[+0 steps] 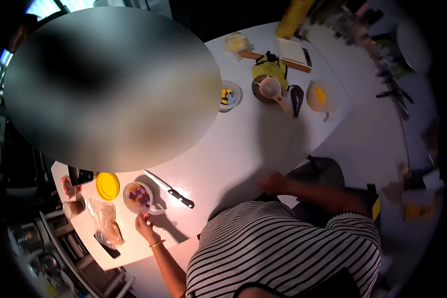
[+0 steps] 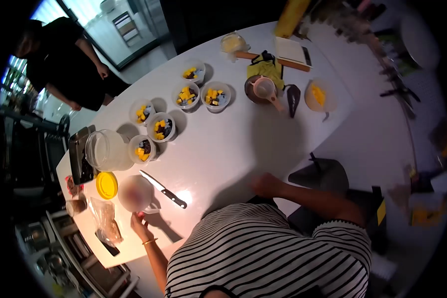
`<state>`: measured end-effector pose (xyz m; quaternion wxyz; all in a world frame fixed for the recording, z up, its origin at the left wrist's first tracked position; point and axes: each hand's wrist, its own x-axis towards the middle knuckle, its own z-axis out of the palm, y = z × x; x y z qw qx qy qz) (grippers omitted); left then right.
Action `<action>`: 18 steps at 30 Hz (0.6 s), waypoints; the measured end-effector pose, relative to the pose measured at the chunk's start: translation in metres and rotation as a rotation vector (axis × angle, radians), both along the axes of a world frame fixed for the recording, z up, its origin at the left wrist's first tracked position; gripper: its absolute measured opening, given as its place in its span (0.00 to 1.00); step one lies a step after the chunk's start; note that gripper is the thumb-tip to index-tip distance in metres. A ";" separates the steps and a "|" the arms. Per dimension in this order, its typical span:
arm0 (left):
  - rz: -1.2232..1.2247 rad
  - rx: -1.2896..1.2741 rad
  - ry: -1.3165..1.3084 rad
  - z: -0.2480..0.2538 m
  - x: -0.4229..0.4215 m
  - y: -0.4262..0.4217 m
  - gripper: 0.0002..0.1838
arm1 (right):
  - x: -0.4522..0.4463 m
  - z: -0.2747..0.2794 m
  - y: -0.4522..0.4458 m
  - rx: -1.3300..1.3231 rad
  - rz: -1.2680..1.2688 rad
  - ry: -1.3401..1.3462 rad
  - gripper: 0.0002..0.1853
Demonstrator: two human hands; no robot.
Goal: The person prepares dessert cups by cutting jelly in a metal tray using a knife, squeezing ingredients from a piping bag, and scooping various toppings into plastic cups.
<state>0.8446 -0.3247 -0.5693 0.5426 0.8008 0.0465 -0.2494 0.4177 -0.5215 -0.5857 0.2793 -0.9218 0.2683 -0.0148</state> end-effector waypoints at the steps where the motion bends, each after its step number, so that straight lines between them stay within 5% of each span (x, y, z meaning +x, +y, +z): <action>1: 0.025 -0.006 -0.017 -0.011 -0.016 0.000 0.13 | 0.010 0.012 -0.020 0.019 -0.085 -0.137 0.03; 7: 0.139 -0.002 0.118 -0.019 -0.036 -0.030 0.14 | 0.011 0.010 -0.098 0.171 -0.324 -0.338 0.07; 12: 0.264 -0.095 -0.052 -0.031 -0.040 -0.026 0.13 | -0.032 -0.006 -0.108 0.245 -0.196 -0.315 0.07; 14: 0.107 0.134 -0.248 -0.040 -0.034 -0.025 0.15 | -0.044 -0.009 -0.105 0.191 -0.255 -0.321 0.05; 15: 0.309 0.031 -0.197 -0.041 -0.032 -0.030 0.19 | -0.051 -0.003 -0.106 0.163 -0.295 -0.299 0.05; 18: 0.274 0.152 -0.190 0.017 -0.058 -0.051 0.21 | -0.053 0.016 -0.108 0.129 -0.523 -0.365 0.05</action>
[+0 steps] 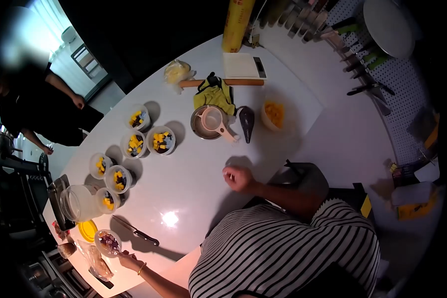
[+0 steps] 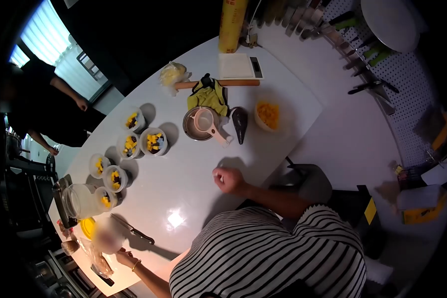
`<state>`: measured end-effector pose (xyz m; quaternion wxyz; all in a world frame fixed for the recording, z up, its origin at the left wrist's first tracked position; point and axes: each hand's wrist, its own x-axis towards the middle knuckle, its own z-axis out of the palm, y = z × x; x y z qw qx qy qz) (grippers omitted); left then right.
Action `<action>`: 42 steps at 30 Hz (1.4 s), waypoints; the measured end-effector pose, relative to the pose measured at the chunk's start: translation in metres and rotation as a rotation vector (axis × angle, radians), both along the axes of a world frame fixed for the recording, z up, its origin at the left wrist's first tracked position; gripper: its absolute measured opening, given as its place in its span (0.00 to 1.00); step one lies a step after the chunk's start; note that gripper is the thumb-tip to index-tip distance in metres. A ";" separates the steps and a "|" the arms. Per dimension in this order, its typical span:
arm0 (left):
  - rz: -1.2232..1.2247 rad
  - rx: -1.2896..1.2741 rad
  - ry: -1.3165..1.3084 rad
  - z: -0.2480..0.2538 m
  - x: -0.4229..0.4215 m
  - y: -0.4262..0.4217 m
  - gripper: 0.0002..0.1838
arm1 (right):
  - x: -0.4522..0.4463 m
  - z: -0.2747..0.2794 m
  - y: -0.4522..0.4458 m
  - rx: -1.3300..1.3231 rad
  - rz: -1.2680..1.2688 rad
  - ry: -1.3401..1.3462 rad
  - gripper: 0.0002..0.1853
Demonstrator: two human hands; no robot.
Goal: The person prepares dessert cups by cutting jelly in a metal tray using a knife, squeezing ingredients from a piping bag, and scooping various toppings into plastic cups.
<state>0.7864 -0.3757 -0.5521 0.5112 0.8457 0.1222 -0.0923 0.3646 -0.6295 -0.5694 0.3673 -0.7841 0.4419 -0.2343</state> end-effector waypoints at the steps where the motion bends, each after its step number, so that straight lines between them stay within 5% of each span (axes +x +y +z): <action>1: -0.008 0.010 -0.006 0.014 -0.008 -0.005 0.20 | 0.000 0.000 -0.009 -0.094 -0.214 -0.044 0.07; 4: -0.067 -0.084 -0.006 0.041 -0.034 -0.018 0.18 | 0.000 0.021 -0.046 -0.299 -0.608 0.018 0.12; 7: -0.160 -0.147 0.055 0.041 -0.061 -0.031 0.16 | -0.004 0.019 -0.087 -0.614 -0.566 0.104 0.13; 9: -0.227 -0.202 0.117 0.021 -0.074 -0.039 0.16 | -0.005 0.000 -0.103 -0.150 -0.513 0.341 0.12; 10: -0.255 -0.235 0.139 0.014 -0.083 -0.047 0.16 | -0.005 -0.009 -0.111 -0.149 -0.506 0.333 0.12; 12: -0.344 -0.229 0.272 -0.001 -0.101 -0.064 0.14 | -0.003 -0.024 -0.121 0.511 -0.441 -0.151 0.10; 13: -0.385 -0.213 0.229 -0.009 -0.114 -0.074 0.14 | -0.006 -0.027 -0.122 0.577 -0.387 -0.188 0.09; 15: -0.474 -0.226 0.183 -0.022 -0.136 -0.091 0.13 | -0.012 -0.049 -0.121 0.221 -0.312 -0.146 0.08; 18: -0.553 -0.215 0.138 -0.058 -0.156 -0.107 0.16 | -0.008 -0.012 -0.107 -0.287 -0.308 0.067 0.06; 20: -0.703 -0.219 0.029 -0.071 -0.164 -0.112 0.16 | -0.009 0.000 -0.101 -0.302 -0.282 0.179 0.07; 24: -0.648 -0.384 0.204 -0.048 -0.182 -0.133 0.17 | -0.011 0.003 -0.093 -0.395 -0.297 0.256 0.06; 27: -0.759 -0.377 0.372 -0.044 -0.176 -0.131 0.15 | -0.010 -0.005 -0.090 -0.106 -0.349 -0.130 0.06; 28: -0.780 -0.278 0.217 -0.050 -0.172 -0.123 0.09 | -0.007 -0.003 -0.086 0.247 -0.414 -0.394 0.07; 29: -0.777 -0.197 -0.202 -0.037 -0.176 -0.123 0.06 | -0.003 0.000 -0.083 0.600 -0.465 -0.659 0.07; 30: -0.750 -0.112 -0.623 -0.015 -0.179 -0.125 0.06 | -0.001 0.002 -0.081 0.644 -0.450 -0.690 0.07; 32: -0.787 -0.091 -0.494 0.017 -0.188 -0.130 0.08 | 0.008 0.006 -0.076 0.846 -0.513 -0.866 0.08; 34: -0.976 -0.244 -0.108 0.032 -0.205 -0.157 0.07 | 0.016 -0.001 -0.075 0.943 -0.545 -0.902 0.08; 36: -1.239 -0.334 0.013 0.028 -0.228 -0.194 0.10 | 0.026 0.006 -0.075 0.925 -0.529 -0.902 0.06; 39: -1.339 -0.363 -0.041 0.028 -0.262 -0.238 0.14 | 0.032 0.004 -0.076 0.902 -0.535 -0.894 0.06; 42: -1.228 -0.533 -0.047 -0.024 -0.291 -0.273 0.14 | 0.043 0.018 -0.063 0.827 -0.469 -0.762 0.09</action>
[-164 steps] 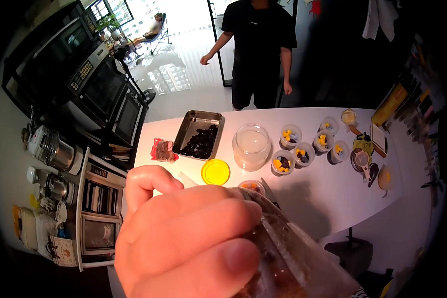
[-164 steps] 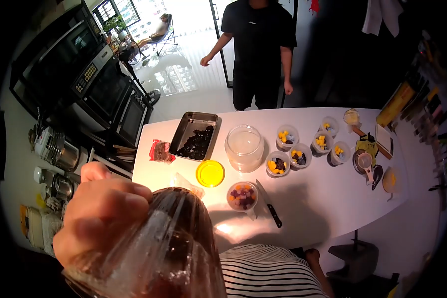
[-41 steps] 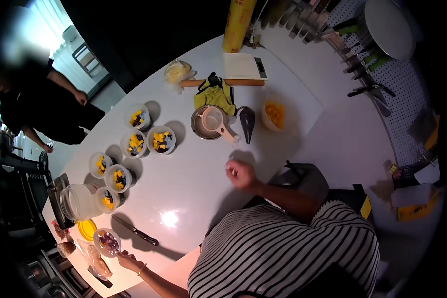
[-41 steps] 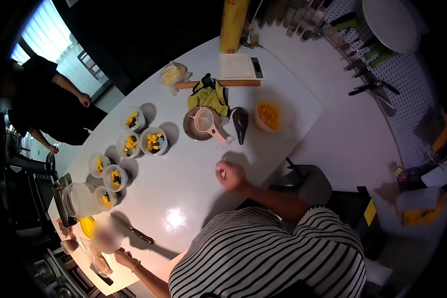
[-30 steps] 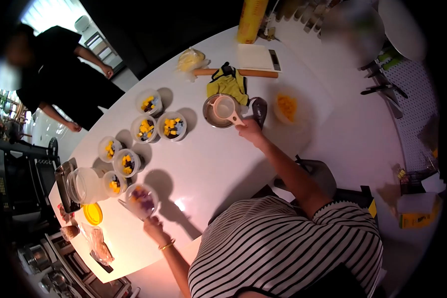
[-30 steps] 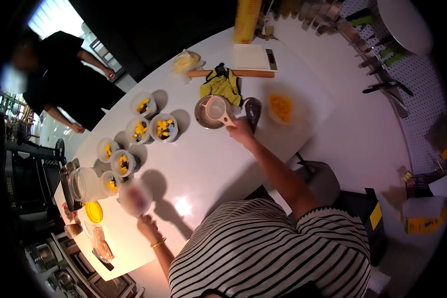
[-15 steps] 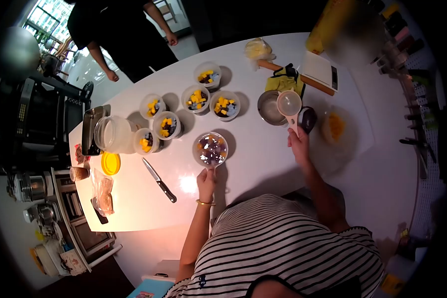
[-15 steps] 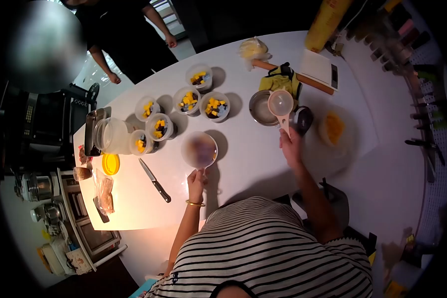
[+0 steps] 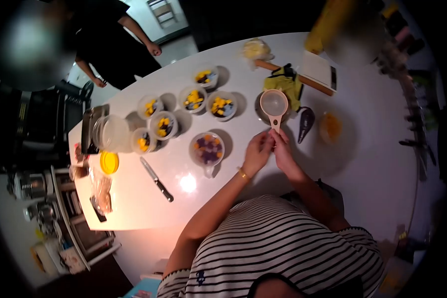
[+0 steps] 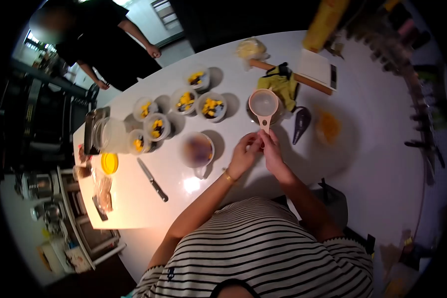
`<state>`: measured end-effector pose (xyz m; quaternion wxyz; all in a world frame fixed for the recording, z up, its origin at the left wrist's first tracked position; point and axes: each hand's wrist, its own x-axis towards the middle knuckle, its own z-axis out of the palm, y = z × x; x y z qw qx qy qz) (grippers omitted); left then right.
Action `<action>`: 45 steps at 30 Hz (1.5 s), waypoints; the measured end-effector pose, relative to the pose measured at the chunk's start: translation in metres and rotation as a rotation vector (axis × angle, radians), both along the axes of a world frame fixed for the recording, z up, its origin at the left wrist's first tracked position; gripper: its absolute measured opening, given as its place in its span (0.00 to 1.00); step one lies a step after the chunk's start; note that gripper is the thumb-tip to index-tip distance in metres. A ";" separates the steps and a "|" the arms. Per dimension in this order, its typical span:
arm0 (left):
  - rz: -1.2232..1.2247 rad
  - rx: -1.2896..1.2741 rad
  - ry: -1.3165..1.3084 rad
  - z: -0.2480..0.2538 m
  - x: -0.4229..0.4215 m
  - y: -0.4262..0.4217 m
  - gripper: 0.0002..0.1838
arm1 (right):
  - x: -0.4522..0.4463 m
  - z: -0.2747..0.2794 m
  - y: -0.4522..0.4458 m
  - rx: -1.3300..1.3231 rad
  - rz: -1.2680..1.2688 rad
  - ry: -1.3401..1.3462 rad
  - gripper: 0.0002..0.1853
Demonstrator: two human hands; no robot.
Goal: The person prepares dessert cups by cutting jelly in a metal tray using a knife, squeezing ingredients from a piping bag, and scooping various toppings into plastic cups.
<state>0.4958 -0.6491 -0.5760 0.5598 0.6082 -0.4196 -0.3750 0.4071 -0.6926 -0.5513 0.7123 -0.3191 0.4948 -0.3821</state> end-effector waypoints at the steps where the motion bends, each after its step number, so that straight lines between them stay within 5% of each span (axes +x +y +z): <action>1: 0.024 0.013 -0.008 0.000 0.001 -0.005 0.14 | 0.003 -0.016 0.006 -0.082 0.044 -0.014 0.10; 3: -0.021 0.252 0.346 0.007 0.002 -0.010 0.12 | 0.009 -0.026 0.017 -0.154 0.090 -0.027 0.11; 6: 0.045 0.191 0.398 0.023 0.015 0.005 0.12 | 0.011 -0.009 0.025 -0.458 0.282 0.131 0.11; 8: 0.106 0.199 0.368 0.046 0.032 0.025 0.12 | 0.004 -0.006 0.031 -0.341 0.605 -0.003 0.10; 10: 0.111 0.083 0.004 0.036 0.062 0.057 0.12 | 0.007 -0.031 0.033 -0.390 0.807 -0.034 0.12; 12: 0.181 0.206 0.112 0.068 0.092 0.092 0.09 | 0.030 -0.046 0.046 -0.203 1.012 0.128 0.15; 16: 0.254 0.306 -0.994 0.085 0.142 0.133 0.05 | 0.081 -0.046 0.075 0.076 0.804 0.143 0.25; 18: 0.171 0.330 -1.195 0.085 0.155 0.137 0.05 | 0.098 -0.047 0.086 -0.162 0.386 0.048 0.35; 22: 0.049 0.311 -1.369 0.061 0.169 0.135 0.03 | 0.100 -0.033 0.074 0.085 0.554 0.039 0.37; 36: -0.023 0.462 -0.749 0.055 0.176 0.120 0.07 | 0.104 -0.027 0.079 0.153 0.568 -0.020 0.39; 40: -0.045 0.606 -0.416 0.040 0.197 0.121 0.10 | 0.104 -0.027 0.081 0.133 0.568 0.006 0.39; 43: -0.022 0.778 0.109 0.058 0.200 0.117 0.10 | 0.105 -0.029 0.082 0.103 0.549 0.001 0.39; 45: 0.004 0.772 0.175 0.063 0.199 0.122 0.10 | 0.105 -0.029 0.085 0.091 0.532 -0.016 0.39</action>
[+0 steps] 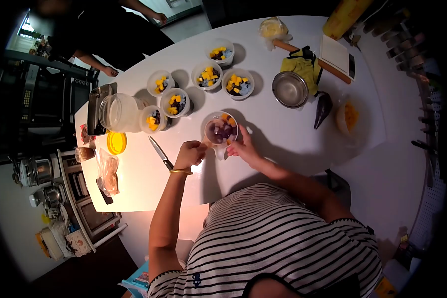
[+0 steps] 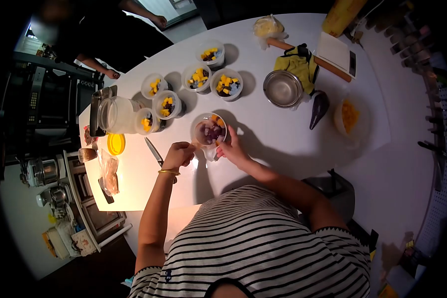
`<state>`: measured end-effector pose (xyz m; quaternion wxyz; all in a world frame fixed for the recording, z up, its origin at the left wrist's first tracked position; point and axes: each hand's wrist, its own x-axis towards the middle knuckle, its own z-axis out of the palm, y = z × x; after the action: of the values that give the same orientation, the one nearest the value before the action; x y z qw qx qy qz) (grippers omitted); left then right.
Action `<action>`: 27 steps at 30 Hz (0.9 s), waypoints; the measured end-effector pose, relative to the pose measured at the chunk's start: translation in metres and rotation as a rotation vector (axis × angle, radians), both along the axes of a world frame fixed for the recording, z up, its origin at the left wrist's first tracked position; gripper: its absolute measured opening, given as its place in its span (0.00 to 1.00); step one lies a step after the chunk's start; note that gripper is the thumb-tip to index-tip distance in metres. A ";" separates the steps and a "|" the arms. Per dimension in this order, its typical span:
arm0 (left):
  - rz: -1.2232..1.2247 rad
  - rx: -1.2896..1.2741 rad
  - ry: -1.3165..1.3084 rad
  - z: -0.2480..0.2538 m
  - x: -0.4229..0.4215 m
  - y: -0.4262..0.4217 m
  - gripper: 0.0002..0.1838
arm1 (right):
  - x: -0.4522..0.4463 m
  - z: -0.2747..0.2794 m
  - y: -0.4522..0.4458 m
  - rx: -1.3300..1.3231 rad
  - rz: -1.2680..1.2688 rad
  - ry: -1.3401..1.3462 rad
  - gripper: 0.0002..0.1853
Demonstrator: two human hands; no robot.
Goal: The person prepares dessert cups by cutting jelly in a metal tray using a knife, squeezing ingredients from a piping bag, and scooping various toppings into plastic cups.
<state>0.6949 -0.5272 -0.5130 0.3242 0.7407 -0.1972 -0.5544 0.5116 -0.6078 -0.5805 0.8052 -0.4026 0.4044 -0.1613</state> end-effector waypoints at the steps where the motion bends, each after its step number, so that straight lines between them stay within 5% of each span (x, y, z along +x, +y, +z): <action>1: 0.048 -0.009 0.045 0.003 0.001 0.001 0.09 | 0.000 0.001 -0.001 -0.001 0.006 0.023 0.39; 8: -0.025 -0.106 -0.234 0.013 -0.005 0.020 0.10 | 0.003 0.002 -0.003 -0.083 -0.057 0.054 0.37; 11: -0.365 -0.446 -1.162 0.016 -0.019 0.021 0.03 | 0.004 0.004 -0.006 -0.123 -0.057 0.109 0.36; 15: -0.524 -0.267 -1.419 0.014 -0.029 0.017 0.03 | 0.002 0.002 -0.008 -0.167 0.005 0.134 0.36; 21: -0.555 -0.214 -1.339 -0.002 -0.033 0.004 0.03 | 0.002 0.006 -0.008 -0.118 -0.005 0.113 0.35; 27: -0.317 -0.255 -0.765 -0.017 0.001 0.004 0.08 | 0.002 0.000 -0.005 -0.105 -0.002 0.095 0.35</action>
<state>0.6959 -0.5231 -0.5300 0.2278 0.8074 -0.4813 -0.2542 0.5139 -0.6128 -0.5802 0.7626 -0.4512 0.4336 -0.1639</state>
